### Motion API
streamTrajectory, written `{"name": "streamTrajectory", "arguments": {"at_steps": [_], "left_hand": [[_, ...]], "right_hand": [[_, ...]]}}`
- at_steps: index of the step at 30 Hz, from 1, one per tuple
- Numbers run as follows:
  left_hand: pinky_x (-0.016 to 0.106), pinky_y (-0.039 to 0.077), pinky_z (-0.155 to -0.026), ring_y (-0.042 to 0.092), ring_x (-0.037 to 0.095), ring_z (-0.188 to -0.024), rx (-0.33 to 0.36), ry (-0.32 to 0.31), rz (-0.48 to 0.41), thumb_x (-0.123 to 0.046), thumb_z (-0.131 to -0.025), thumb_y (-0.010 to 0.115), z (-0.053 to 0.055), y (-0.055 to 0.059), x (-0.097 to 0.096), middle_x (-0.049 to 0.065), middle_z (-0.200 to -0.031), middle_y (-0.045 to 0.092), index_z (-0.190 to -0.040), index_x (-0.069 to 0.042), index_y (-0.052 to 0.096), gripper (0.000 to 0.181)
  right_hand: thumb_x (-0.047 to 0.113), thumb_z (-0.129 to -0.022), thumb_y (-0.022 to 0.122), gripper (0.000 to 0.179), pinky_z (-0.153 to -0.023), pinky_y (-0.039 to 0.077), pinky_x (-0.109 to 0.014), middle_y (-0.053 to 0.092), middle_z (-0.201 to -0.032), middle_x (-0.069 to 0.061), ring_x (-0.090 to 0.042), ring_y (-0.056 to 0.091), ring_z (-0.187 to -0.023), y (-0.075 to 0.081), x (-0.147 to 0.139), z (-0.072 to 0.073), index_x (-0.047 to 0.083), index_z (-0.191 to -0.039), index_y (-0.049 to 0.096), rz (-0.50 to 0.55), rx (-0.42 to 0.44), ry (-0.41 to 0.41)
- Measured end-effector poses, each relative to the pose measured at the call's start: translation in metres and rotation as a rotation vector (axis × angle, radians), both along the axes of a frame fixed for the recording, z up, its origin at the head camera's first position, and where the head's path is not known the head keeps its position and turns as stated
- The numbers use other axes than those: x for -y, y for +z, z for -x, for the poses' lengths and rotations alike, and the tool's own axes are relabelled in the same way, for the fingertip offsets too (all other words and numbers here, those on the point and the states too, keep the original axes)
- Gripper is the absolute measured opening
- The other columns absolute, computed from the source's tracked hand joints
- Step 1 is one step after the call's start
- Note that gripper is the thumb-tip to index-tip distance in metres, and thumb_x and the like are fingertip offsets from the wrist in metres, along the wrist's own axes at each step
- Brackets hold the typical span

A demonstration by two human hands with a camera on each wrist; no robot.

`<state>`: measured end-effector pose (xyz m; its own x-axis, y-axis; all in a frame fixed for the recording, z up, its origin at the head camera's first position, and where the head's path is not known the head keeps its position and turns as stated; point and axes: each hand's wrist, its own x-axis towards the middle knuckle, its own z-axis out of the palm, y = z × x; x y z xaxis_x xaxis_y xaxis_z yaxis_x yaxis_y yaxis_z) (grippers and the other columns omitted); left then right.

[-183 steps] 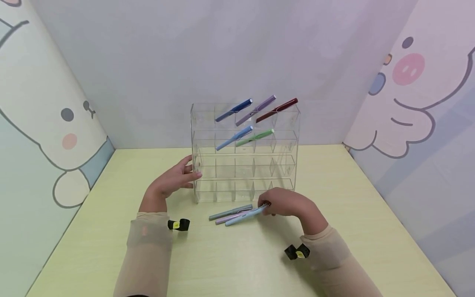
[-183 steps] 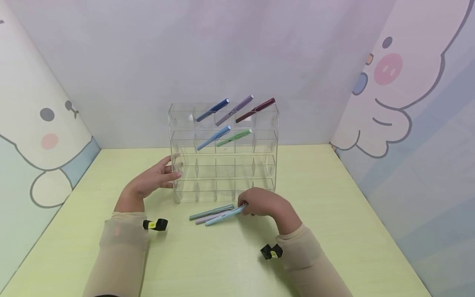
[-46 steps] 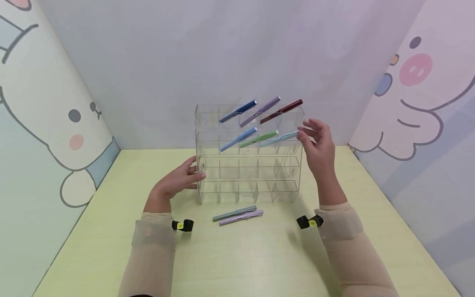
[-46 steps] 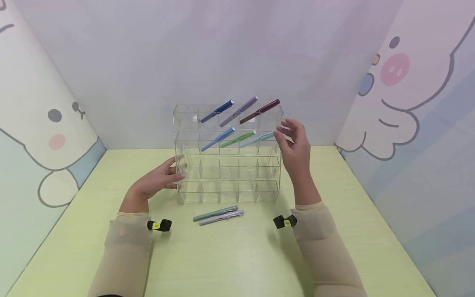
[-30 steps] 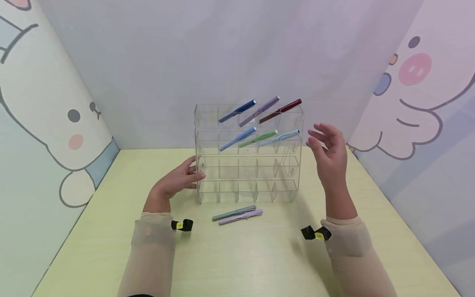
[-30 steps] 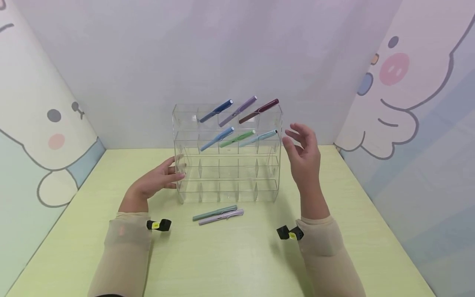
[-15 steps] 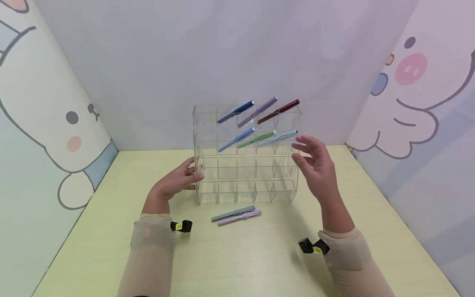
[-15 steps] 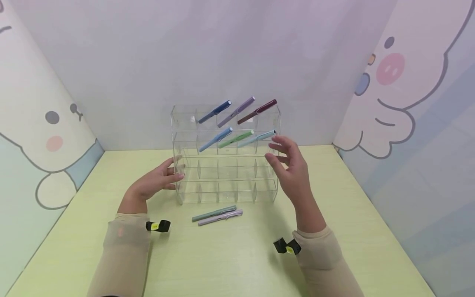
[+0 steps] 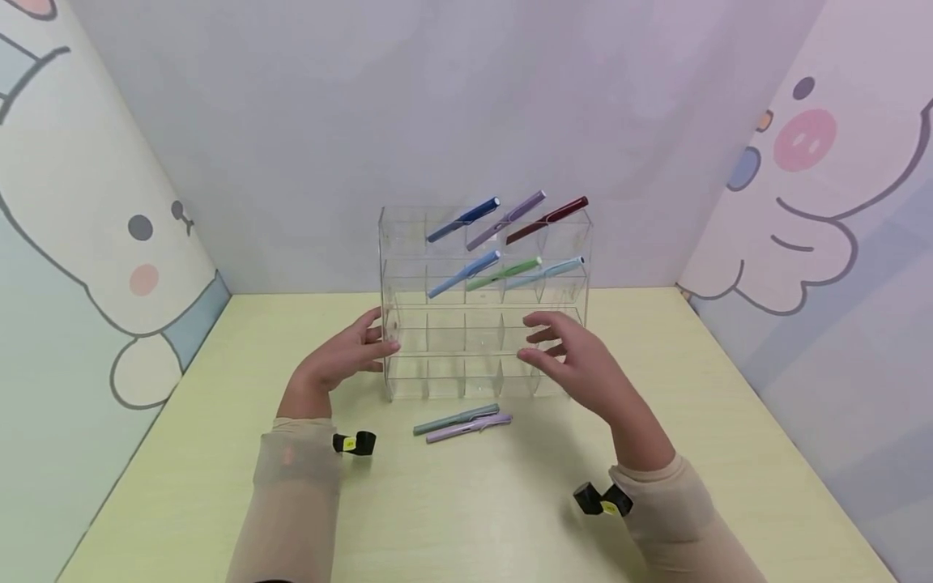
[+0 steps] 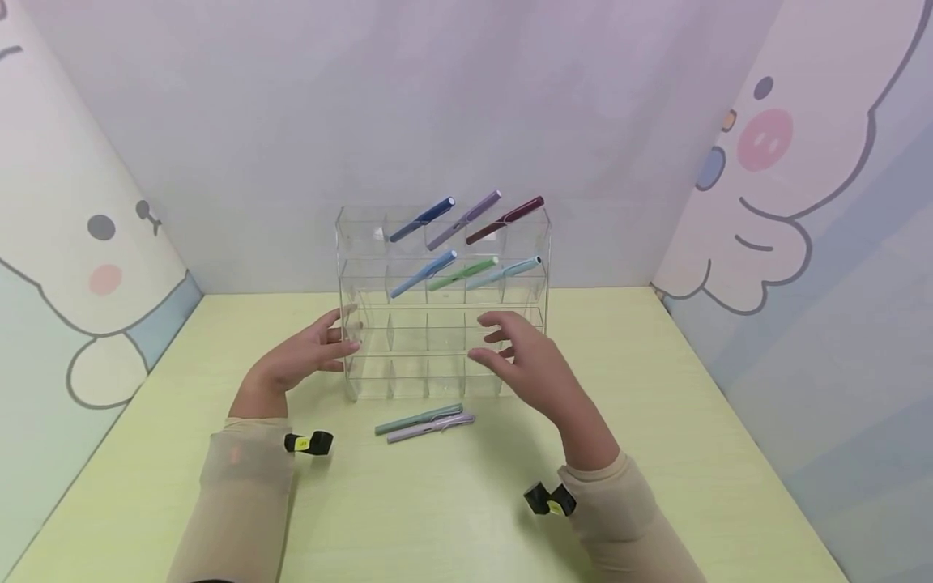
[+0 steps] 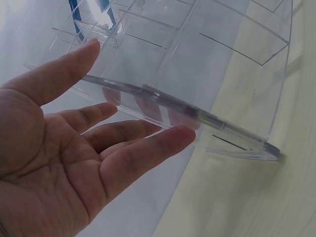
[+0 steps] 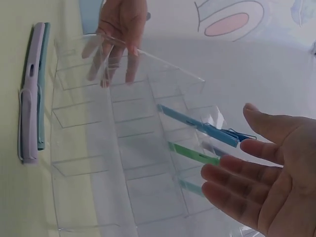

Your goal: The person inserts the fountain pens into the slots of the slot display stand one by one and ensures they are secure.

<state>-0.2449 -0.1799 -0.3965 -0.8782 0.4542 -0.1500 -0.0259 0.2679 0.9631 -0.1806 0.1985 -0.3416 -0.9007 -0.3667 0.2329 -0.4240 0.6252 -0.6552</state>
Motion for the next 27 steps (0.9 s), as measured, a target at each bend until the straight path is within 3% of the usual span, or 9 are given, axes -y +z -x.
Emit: {"name": "streamTrajectory", "arguments": {"at_steps": [9,16,20,27], "left_hand": [[0.053,0.045,-0.104,0.048,0.038,-0.134,-0.002,0.004,0.014,-0.031,-0.098,0.062,0.0,0.0,0.0,0.018,-0.156,0.033,-0.158,-0.024,0.005,0.083],[0.053,0.046,-0.104,0.045,0.04,-0.135,-0.003,0.002,0.009,-0.029,-0.098,0.062,0.001,0.001,0.0,0.019,-0.156,0.033,-0.158,-0.024,0.006,0.082],[0.054,0.046,-0.104,0.045,0.04,-0.135,-0.003,0.002,0.002,-0.032,-0.097,0.064,0.001,0.001,0.0,0.019,-0.156,0.033,-0.158,-0.024,0.006,0.084],[0.053,0.045,-0.104,0.046,0.041,-0.134,0.001,0.008,0.01,-0.032,-0.097,0.064,0.001,-0.001,0.0,0.02,-0.156,0.033,-0.158,-0.023,0.005,0.085]], "right_hand": [[0.039,-0.092,0.069,0.035,-0.087,0.054,-0.037,0.064,-0.118,0.009,-0.012,0.064,-0.105,-0.018,0.019,-0.004,0.025,-0.122,0.06,-0.268,0.065,0.14],[0.03,-0.089,0.073,0.033,-0.085,0.053,-0.037,0.067,-0.116,0.003,-0.019,0.065,-0.104,-0.036,0.033,-0.004,0.017,-0.118,0.063,-0.463,0.071,0.231],[0.031,-0.088,0.074,0.032,-0.078,0.052,-0.035,0.067,-0.112,0.001,-0.015,0.064,-0.092,-0.045,0.039,-0.004,0.015,-0.114,0.064,-0.551,0.06,0.236],[0.028,-0.083,0.078,0.023,-0.058,0.044,-0.03,0.055,-0.082,0.009,-0.009,0.049,-0.066,-0.065,0.048,-0.002,0.018,-0.094,0.061,-0.724,0.025,0.182]]}}
